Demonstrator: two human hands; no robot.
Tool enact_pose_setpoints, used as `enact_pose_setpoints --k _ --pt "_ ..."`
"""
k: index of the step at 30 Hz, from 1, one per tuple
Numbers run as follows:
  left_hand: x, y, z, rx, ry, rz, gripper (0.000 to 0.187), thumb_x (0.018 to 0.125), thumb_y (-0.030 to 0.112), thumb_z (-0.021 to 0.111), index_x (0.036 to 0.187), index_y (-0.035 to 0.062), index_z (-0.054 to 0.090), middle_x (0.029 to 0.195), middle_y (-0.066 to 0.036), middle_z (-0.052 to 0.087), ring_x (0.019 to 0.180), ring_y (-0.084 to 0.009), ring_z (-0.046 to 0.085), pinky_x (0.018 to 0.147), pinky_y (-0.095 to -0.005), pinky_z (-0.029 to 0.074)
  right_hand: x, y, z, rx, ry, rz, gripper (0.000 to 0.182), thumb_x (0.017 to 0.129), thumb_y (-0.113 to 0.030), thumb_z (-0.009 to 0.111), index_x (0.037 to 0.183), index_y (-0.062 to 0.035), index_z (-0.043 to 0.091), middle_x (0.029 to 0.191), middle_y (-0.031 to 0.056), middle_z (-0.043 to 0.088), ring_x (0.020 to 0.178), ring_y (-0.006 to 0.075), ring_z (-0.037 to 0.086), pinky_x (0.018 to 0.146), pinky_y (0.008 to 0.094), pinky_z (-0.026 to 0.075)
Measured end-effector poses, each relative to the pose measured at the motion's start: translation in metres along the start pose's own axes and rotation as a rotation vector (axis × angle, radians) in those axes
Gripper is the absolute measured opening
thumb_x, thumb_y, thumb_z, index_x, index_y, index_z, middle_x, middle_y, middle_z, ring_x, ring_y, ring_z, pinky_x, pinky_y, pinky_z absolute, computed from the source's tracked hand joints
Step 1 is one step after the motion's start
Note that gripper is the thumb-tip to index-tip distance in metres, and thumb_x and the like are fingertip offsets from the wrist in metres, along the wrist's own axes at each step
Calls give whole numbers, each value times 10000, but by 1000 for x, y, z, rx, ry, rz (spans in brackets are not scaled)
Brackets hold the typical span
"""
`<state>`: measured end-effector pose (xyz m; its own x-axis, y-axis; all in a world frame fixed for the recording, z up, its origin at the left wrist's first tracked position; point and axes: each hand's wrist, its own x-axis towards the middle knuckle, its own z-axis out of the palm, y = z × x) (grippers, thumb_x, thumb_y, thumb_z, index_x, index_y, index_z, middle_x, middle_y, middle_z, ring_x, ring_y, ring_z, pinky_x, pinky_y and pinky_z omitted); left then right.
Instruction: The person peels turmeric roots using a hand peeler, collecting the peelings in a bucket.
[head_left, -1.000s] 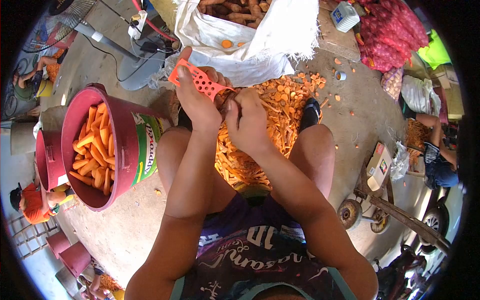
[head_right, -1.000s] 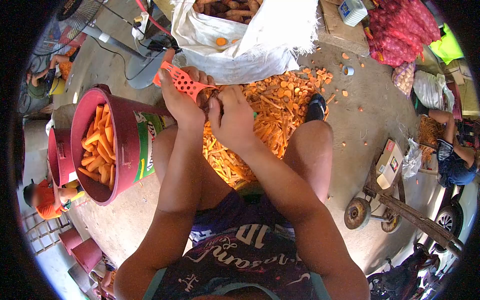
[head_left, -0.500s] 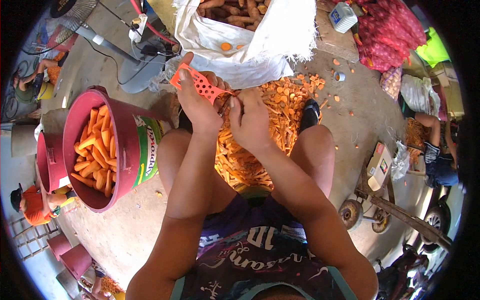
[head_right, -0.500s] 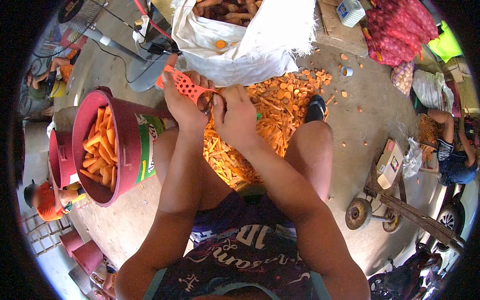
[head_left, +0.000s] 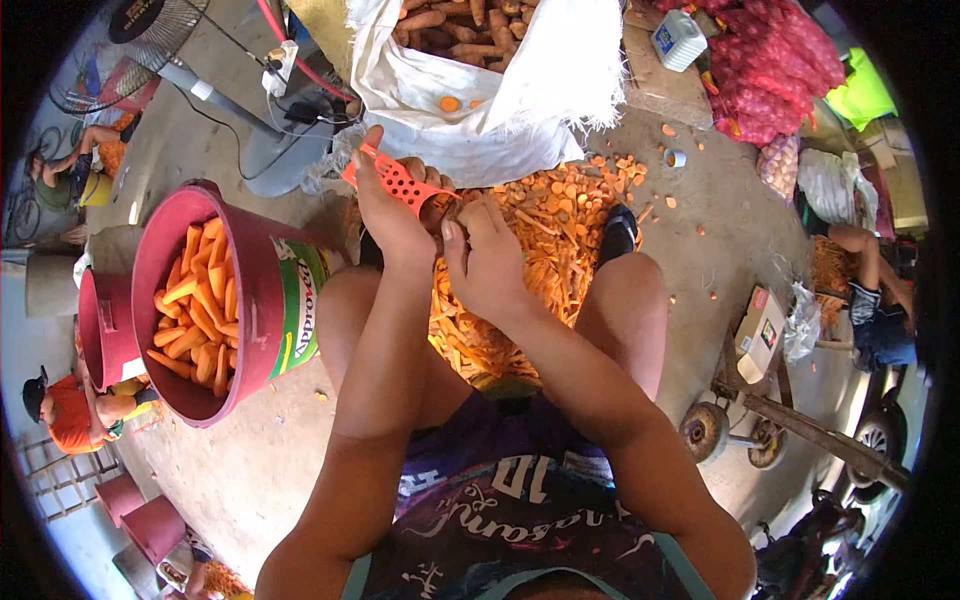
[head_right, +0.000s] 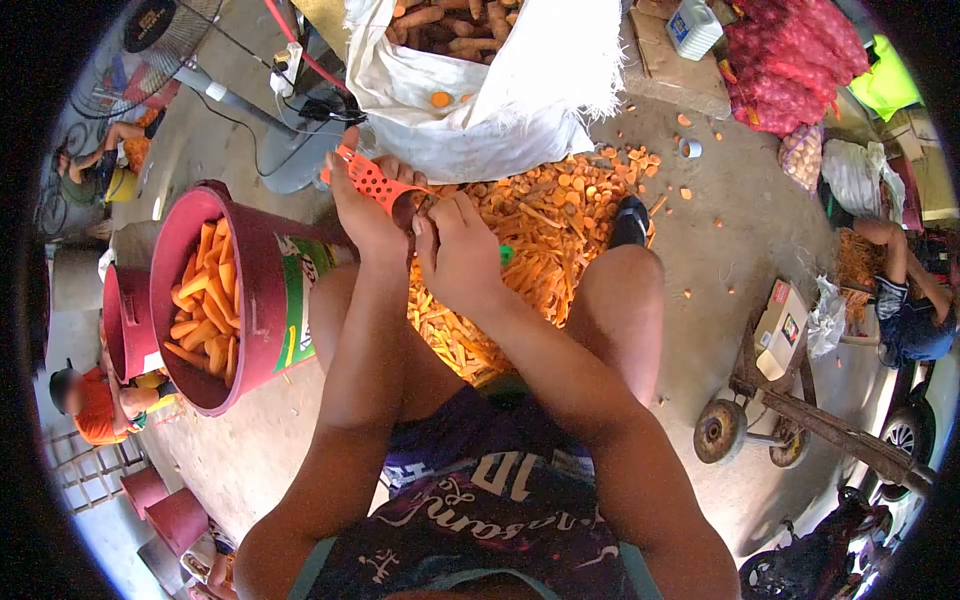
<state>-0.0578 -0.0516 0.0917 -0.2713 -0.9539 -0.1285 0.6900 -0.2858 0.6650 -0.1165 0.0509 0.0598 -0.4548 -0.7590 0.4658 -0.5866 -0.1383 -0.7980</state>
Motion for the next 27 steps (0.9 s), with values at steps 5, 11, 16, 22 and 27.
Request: enact_pose_setpoints --k 5,11,16,22,27 --pt "-7 3 7 79 72 -5 569 1094 590 422 1481 176 468 736 -11 450 655 -172 458 653 -392 478 12 9 -12 -108 39 28 143 994 -114 643 980 -1 556 951 207 573 862 447 614 722 518 505" --pt "-4 -2 -5 47 51 -1 565 1103 552 455 1486 137 460 754 -27 506 659 -172 506 622 -381 510 -5 6 -6 -23 -13 46 235 1023 -209 664 1013 8 576 924 223 579 873 446 609 731 511 513" --pt "8 11 -33 78 217 46 510 1104 520 453 1416 126 536 912 -74 590 747 -206 601 642 -378 553 59 21 -89 766 271 786 359 1101 -358 556 989 -19 589 817 108 608 702 258 630 652 425 535" --pt "7 24 -47 143 244 13 488 1105 484 453 1406 112 552 1035 -96 610 772 -226 633 608 -391 579 15 47 -92 681 -200 883 419 1128 -411 480 979 -40 604 796 82 625 620 217 605 633 379 542" --pt "-5 28 -49 162 283 -53 431 1095 444 484 1359 116 581 1054 -92 615 764 -235 649 582 -385 587 35 46 -126 1109 152 896 361 1141 -340 454 1041 -21 591 883 123 648 713 252 640 694 419 568"
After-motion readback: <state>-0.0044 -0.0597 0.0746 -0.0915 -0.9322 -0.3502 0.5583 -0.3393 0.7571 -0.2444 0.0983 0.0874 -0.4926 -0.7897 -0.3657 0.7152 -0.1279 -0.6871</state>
